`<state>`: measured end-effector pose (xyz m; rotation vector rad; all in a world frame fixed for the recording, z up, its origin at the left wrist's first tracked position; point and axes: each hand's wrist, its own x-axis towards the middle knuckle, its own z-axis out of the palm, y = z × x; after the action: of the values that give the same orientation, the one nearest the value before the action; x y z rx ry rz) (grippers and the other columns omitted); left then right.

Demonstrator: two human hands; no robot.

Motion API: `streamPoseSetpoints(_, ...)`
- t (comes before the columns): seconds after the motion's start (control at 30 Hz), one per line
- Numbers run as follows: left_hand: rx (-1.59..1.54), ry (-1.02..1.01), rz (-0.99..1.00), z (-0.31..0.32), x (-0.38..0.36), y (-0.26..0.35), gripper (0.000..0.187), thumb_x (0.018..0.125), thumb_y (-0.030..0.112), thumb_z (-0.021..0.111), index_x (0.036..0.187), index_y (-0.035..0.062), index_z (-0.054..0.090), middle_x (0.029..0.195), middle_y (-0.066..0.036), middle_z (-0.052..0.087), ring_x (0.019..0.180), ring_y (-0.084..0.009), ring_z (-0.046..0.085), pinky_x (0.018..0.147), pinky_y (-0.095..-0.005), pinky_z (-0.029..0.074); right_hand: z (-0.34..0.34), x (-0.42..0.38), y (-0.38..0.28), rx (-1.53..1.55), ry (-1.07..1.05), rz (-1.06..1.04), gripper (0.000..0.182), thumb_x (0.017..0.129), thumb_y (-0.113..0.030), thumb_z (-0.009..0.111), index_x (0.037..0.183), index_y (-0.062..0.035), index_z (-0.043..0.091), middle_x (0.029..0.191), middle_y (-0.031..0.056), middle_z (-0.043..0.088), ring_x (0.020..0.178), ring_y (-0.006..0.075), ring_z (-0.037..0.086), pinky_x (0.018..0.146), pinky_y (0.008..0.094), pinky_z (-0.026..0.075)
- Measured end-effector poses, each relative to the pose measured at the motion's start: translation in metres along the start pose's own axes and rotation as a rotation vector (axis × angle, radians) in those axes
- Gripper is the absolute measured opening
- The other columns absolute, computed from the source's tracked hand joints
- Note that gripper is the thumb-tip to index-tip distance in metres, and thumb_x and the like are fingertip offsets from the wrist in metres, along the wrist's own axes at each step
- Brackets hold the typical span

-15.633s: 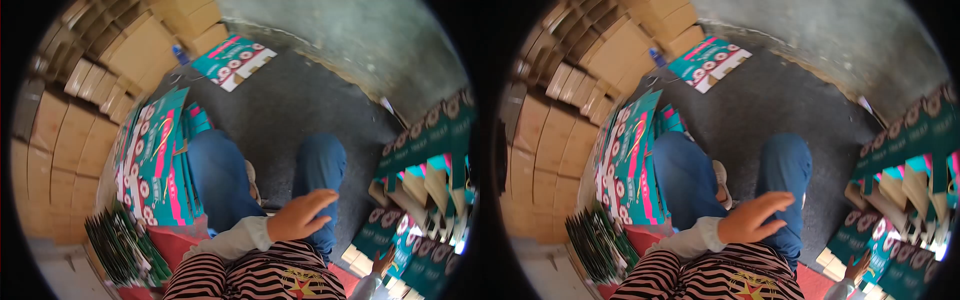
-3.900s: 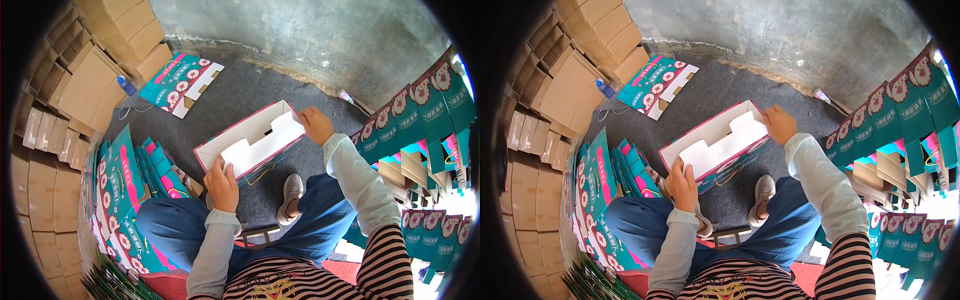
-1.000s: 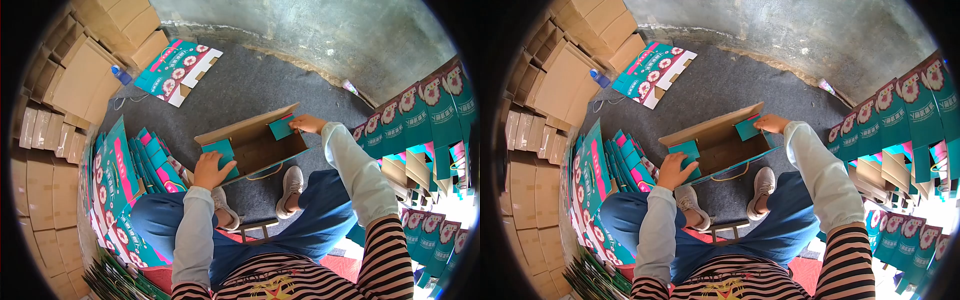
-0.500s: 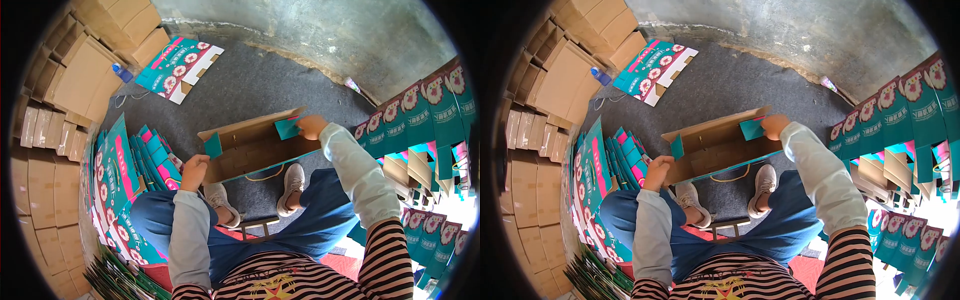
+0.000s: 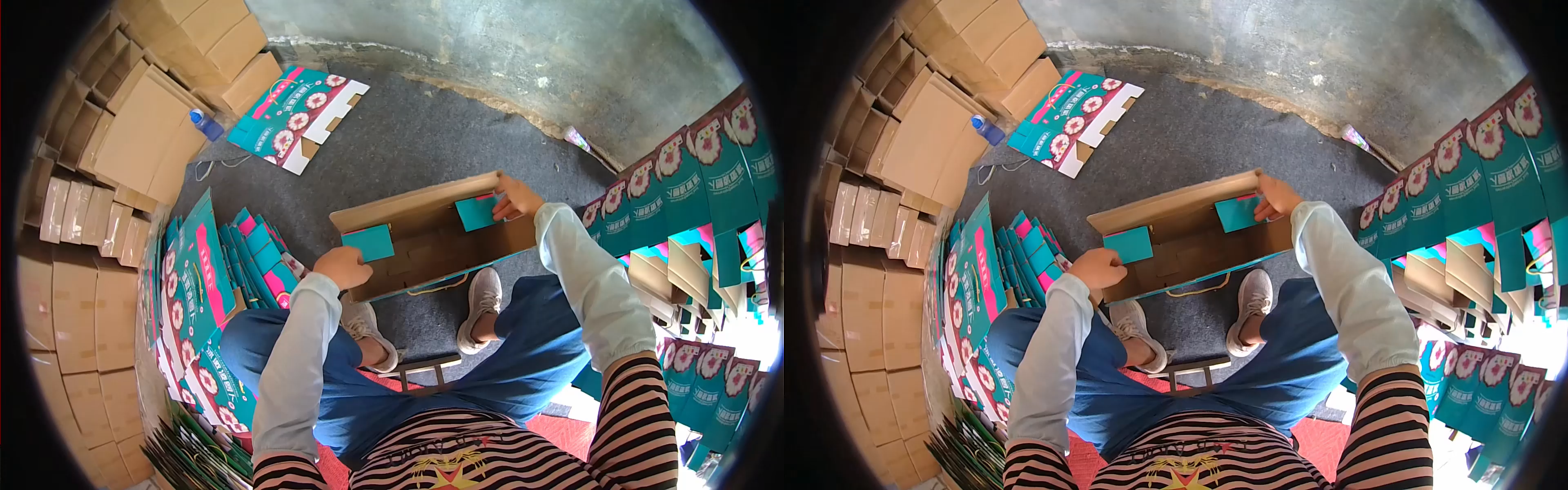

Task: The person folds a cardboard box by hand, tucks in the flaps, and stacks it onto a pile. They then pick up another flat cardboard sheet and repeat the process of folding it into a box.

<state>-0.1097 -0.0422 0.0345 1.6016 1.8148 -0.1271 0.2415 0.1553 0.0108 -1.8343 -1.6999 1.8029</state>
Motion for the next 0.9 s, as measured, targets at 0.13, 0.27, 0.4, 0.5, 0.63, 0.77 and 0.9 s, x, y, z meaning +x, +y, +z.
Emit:
streamPoseSetpoints(0.13,-0.091,0.075,0.075,0.004,-0.007,-0.009,0.03,0.076,0.025,0.06,0.091,0.0013,0.068,0.091,-0.019,0.066,0.088,-0.0318,0.063,0.079,-0.0379,0.049,-0.007,-0.01,-0.003,0.287,-0.057,0.08,0.081,0.085,-0.068,0.033,0.136,-0.0043,0.03,0.108,0.026,0.059,0.09,0.0315,0.065,0.082,0.0437,0.047)
streamPoseSetpoints(0.27,-0.156,0.188,0.181,0.012,0.0,-0.028,0.027,0.076,0.024,0.058,0.085,-0.0001,0.068,0.089,-0.019,0.066,0.086,-0.0335,0.063,0.077,-0.0393,0.049,-0.011,-0.006,-0.002,0.046,-0.231,0.006,0.08,0.085,-0.065,0.043,0.139,-0.0077,0.033,0.119,0.0201,0.056,0.107,0.0288,0.057,0.089,0.0441,0.044)
streamPoseSetpoints(0.4,-0.208,0.178,0.031,0.011,0.004,-0.038,0.024,0.075,0.022,0.06,0.078,-0.0015,0.065,0.085,-0.019,0.066,0.081,-0.0331,0.063,0.072,-0.0393,0.049,-0.002,-0.013,-0.005,-0.268,-0.257,-0.152,0.076,0.079,-0.051,0.065,0.137,-0.0091,0.039,0.128,0.0127,0.051,0.117,0.0265,0.051,0.091,0.0421,0.044)
streamPoseSetpoints(0.5,-0.312,0.331,-0.017,0.017,-0.006,-0.044,0.021,0.073,0.019,0.063,0.077,-0.0015,0.064,0.082,-0.019,0.065,0.078,-0.0315,0.063,0.069,-0.0389,0.048,-0.003,-0.002,0.002,-0.484,-0.194,-0.284,0.076,0.073,-0.046,0.073,0.135,-0.0138,0.044,0.132,0.0144,0.049,0.118,0.0319,0.049,0.096,0.0416,0.041)
streamPoseSetpoints(0.63,-0.467,0.391,0.104,0.026,-0.01,-0.047,0.031,0.073,0.021,0.065,0.096,0.0012,0.063,0.087,-0.019,0.065,0.084,-0.0324,0.063,0.076,-0.0386,0.049,0.015,-0.028,-0.027,-0.919,-0.049,-0.222,0.083,0.068,-0.049,0.075,0.136,-0.0156,0.043,0.13,0.0163,0.048,0.117,0.0353,0.049,0.097,0.0442,0.04)
streamPoseSetpoints(0.77,-0.072,0.319,0.17,0.015,-0.009,-0.029,0.039,0.076,0.029,0.064,0.105,0.0031,0.061,0.093,-0.017,0.065,0.091,-0.0344,0.062,0.081,-0.0411,0.048,0.037,-0.038,-0.045,-1.274,0.03,-0.259,0.093,0.061,-0.054,0.077,0.135,-0.0102,0.042,0.127,0.0176,0.047,0.117,0.0357,0.047,0.097,0.044,0.039)
streamPoseSetpoints(0.9,0.206,0.145,0.008,-0.001,-0.006,0.016,0.043,0.078,0.035,0.062,0.107,0.0034,0.061,0.098,-0.018,0.064,0.092,-0.0365,0.061,0.082,-0.044,0.048,0.051,-0.005,-0.019,-1.311,0.018,-0.759,0.097,0.057,-0.048,0.081,0.133,-0.0042,0.039,0.121,0.0164,0.05,0.113,0.0332,0.05,0.093,0.0416,0.04)
